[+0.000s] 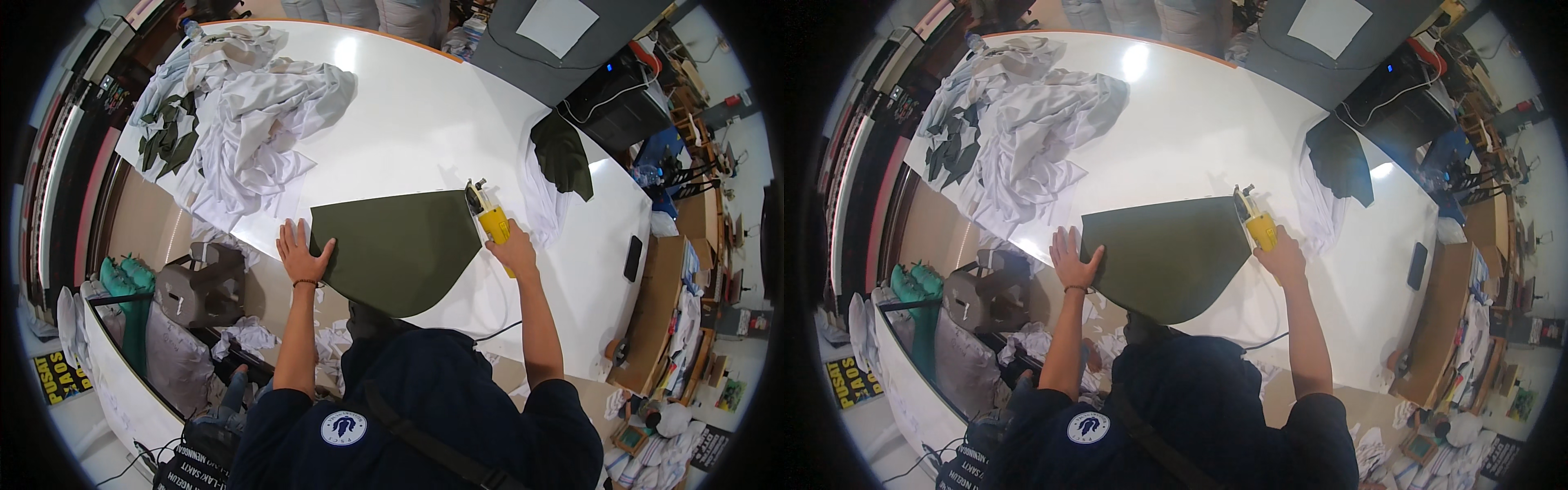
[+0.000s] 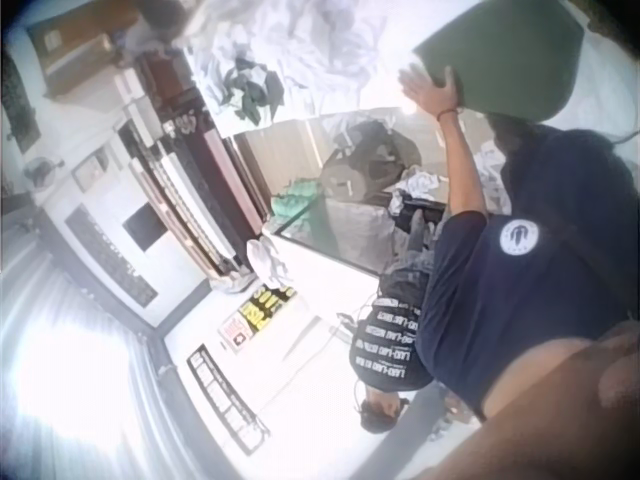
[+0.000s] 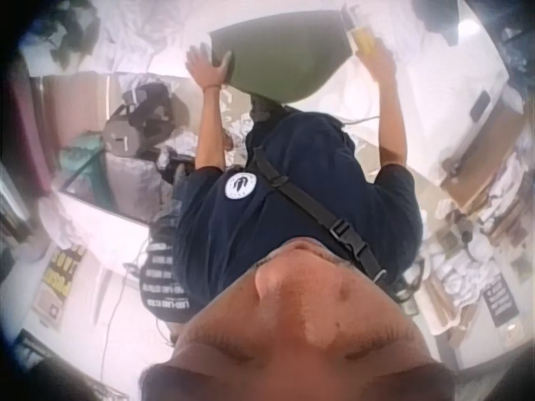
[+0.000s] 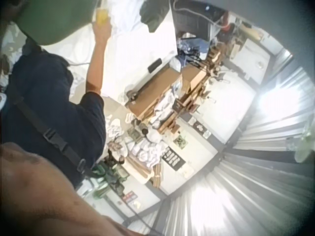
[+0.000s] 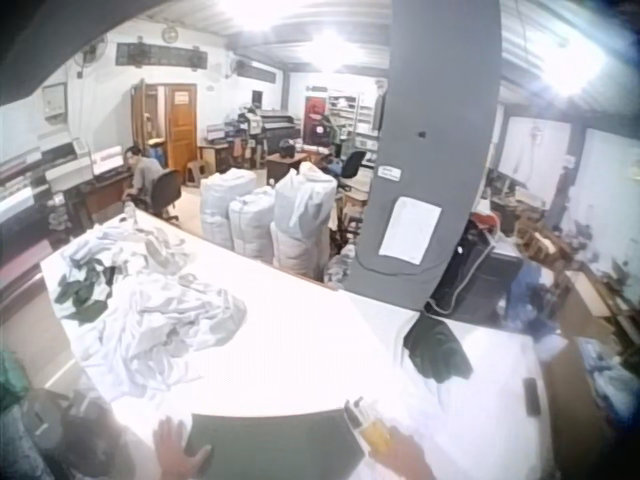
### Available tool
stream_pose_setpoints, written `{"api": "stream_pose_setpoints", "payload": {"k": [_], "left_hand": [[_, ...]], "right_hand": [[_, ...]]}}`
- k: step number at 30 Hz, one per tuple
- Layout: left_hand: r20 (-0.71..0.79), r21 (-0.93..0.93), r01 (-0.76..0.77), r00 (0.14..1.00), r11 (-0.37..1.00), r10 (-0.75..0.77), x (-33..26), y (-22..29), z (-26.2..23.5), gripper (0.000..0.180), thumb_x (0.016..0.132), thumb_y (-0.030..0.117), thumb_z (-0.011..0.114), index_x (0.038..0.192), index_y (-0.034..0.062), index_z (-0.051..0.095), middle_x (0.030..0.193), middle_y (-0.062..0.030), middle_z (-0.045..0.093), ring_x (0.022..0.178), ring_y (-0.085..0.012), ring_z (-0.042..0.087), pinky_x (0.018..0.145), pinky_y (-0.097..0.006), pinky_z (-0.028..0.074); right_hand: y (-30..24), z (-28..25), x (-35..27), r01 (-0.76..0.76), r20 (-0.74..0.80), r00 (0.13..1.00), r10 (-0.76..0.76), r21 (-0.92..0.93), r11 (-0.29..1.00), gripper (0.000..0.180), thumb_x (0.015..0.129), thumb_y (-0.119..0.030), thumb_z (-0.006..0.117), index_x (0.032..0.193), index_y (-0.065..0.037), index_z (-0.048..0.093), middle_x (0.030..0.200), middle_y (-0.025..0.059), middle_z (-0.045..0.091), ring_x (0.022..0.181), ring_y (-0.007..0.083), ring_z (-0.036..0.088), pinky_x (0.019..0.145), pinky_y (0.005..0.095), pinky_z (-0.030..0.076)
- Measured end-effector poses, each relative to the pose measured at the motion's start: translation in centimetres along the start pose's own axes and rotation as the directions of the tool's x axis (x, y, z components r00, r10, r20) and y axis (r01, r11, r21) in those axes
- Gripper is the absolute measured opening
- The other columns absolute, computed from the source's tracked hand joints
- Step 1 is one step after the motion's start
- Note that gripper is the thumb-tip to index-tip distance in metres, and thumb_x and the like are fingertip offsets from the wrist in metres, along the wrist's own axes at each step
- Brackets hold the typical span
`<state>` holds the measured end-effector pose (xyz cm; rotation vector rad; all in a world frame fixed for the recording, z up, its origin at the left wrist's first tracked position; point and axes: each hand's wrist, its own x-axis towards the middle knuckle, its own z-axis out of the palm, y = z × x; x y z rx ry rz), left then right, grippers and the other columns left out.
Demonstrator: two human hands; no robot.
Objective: The person lays out a white and beige striped jersey on a table, places a green fabric template on top, and uses a yellow electric fabric cutter to trim the jersey around the template. The person repeats this process with multiple jerseys, removing the cut pieces and stacking them.
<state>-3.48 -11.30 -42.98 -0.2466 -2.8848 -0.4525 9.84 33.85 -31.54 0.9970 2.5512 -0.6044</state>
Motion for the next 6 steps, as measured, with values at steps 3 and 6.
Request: {"api": "stream_pose_setpoints", "payload": {"k": [3,6], "left_hand": [[-0.001,-0.006,-0.002,1.0,1.0,0.002,-0.1,-0.2,0.0,0.09,0.082,0.064,0.072,0.15,0.0095,0.05,0.16,-0.0193,0.035,0.15,-0.038,0.028,0.124,-0.055,0.019],[0.033,0.009,0.018,0.999,1.0,-0.019,-0.2,-0.3,0.3,0.092,0.082,0.064,0.072,0.152,0.0104,0.047,0.162,-0.0187,0.033,0.151,-0.0382,0.027,0.124,-0.056,0.019]], "right_hand": [[-0.5,-0.1,0.5,0.003,-0.015,1.0,-0.003,0.01,1.0,0.068,0.075,-0.041,0.077,0.129,-0.01,0.052,0.117,0.0222,0.069,0.106,0.0435,0.069,0.089,0.0518,0.056],[-1.2,-0.3,1.0,0.001,-0.08,0.997,0.001,0.021,1.0,0.075,0.072,-0.039,0.079,0.135,-0.008,0.054,0.115,0.0249,0.07,0.106,0.0436,0.069,0.091,0.0509,0.055]]}}
